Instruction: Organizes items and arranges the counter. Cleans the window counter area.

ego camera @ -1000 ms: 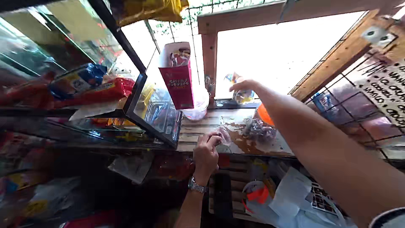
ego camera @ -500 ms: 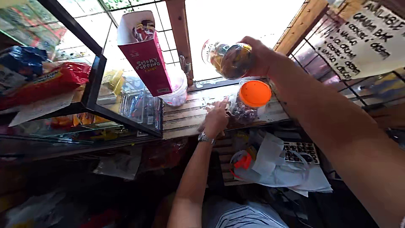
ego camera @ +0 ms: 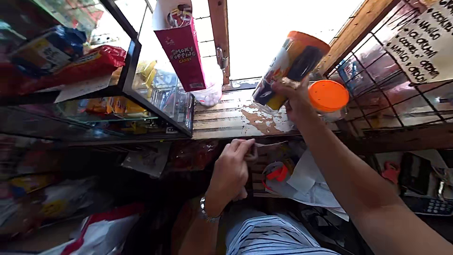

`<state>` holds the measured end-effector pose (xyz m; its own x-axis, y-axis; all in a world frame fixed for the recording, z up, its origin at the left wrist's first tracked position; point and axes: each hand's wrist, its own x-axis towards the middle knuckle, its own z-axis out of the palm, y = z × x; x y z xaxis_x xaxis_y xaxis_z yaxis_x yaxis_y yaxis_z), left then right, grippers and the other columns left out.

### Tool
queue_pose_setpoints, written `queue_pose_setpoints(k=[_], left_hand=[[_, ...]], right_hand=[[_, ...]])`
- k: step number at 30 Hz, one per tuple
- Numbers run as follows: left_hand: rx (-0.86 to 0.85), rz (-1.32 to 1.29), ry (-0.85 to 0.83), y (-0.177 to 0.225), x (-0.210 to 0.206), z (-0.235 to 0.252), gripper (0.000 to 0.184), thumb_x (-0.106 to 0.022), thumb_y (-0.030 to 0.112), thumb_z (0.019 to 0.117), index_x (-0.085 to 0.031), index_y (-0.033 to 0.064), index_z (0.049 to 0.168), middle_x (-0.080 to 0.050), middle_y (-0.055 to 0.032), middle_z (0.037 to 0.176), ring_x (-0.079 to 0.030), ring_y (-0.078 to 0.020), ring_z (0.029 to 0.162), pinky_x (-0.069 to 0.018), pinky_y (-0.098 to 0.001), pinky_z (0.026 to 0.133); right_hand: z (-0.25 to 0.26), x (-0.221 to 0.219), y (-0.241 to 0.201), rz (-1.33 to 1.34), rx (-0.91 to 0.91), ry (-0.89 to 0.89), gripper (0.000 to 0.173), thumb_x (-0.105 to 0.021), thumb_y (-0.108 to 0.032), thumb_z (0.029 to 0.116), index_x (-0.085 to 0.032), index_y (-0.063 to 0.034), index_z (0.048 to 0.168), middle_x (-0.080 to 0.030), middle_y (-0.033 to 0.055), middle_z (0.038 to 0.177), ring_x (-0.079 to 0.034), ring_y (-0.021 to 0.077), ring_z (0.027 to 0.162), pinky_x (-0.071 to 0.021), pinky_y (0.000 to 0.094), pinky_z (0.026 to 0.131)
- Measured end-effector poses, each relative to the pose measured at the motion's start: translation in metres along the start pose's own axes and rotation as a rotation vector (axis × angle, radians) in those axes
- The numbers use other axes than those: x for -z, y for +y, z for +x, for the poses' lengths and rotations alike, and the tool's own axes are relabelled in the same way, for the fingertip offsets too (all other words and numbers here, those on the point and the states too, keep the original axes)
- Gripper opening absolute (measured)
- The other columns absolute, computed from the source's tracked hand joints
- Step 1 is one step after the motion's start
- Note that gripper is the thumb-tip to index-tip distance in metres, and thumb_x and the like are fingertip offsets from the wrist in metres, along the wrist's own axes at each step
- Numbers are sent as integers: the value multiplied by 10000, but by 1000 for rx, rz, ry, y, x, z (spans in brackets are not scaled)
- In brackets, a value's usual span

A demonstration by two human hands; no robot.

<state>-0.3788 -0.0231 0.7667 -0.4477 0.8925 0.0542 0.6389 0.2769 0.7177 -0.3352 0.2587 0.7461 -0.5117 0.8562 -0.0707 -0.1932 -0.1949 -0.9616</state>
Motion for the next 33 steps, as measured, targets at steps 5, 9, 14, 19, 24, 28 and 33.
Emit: queue_pose_setpoints(k=[5, 9, 14, 19, 24, 28, 33], left_hand=[[117, -42, 269, -45, 31, -96, 526, -425, -17, 876, -681, 96, 1322, -690, -44, 1239, -638, -108, 1152, -528, -300, 1010], [339, 43, 402, -71, 44, -161, 523, -416, 3, 856, -697, 87, 1288, -693, -45, 1239, -634, -106, 1162, -508, -281, 1021], [462, 50, 464, -76, 40, -193, 536, -408, 5, 842, -700, 87, 1284, -692, -58, 1248, -632, -123, 1179, -502, -291, 1031], [428, 25, 465, -76, 30, -185, 541, -421, 15, 827, -705, 95, 1281, -694, -52, 1218, -645, -119, 1136, -521, -289, 995], [387, -36, 452, -74, 21, -172, 552, -436, -6, 818, -705, 114, 1285, -689, -41, 1234, -645, -107, 1143, -533, -284, 987], [387, -59, 431, -76, 16, -175, 564, -439, -14, 818, -704, 131, 1294, -686, -21, 1232, -642, -86, 1136, -534, -258, 982], [425, -43, 466, -83, 14, -194, 563, -438, -13, 818, -705, 134, 1291, -686, -16, 1229, -652, -78, 1116, -544, -243, 962]], right_hand=[[-20, -7, 50, -314, 321, 165, 1368, -955, -87, 545, -46, 5, 1563, -394, 228, 1507, -514, 228, 1348, -491, 337, 1096], [-16, -6, 78, -528, 502, 274, 1259, -918, -313, 715, -82, 96, 1563, -327, 292, 1565, -420, 267, 1438, -385, 325, 1182], [-107, -19, 90, -637, 516, 183, 983, -735, -299, 920, -108, 67, 1585, -267, 298, 1603, -337, 341, 1483, -351, 441, 1196], [-108, -88, 71, -641, 811, -206, 809, -823, -398, 804, -451, -8, 1406, -354, 271, 1542, -357, 368, 1452, -399, 501, 1132], [-28, -204, 28, -564, 653, -45, 1138, -903, -496, 631, -379, 5, 1508, -403, 279, 1514, -401, 419, 1408, -400, 545, 1125], [-14, -241, 17, -724, 519, 111, 1117, -907, -511, 601, -424, -69, 1506, -547, 211, 1405, -511, 393, 1313, -421, 568, 1070], [-8, -230, 29, -745, 604, 169, 1044, -870, -427, 646, -404, -43, 1497, -571, 206, 1387, -541, 383, 1294, -446, 562, 1049]])
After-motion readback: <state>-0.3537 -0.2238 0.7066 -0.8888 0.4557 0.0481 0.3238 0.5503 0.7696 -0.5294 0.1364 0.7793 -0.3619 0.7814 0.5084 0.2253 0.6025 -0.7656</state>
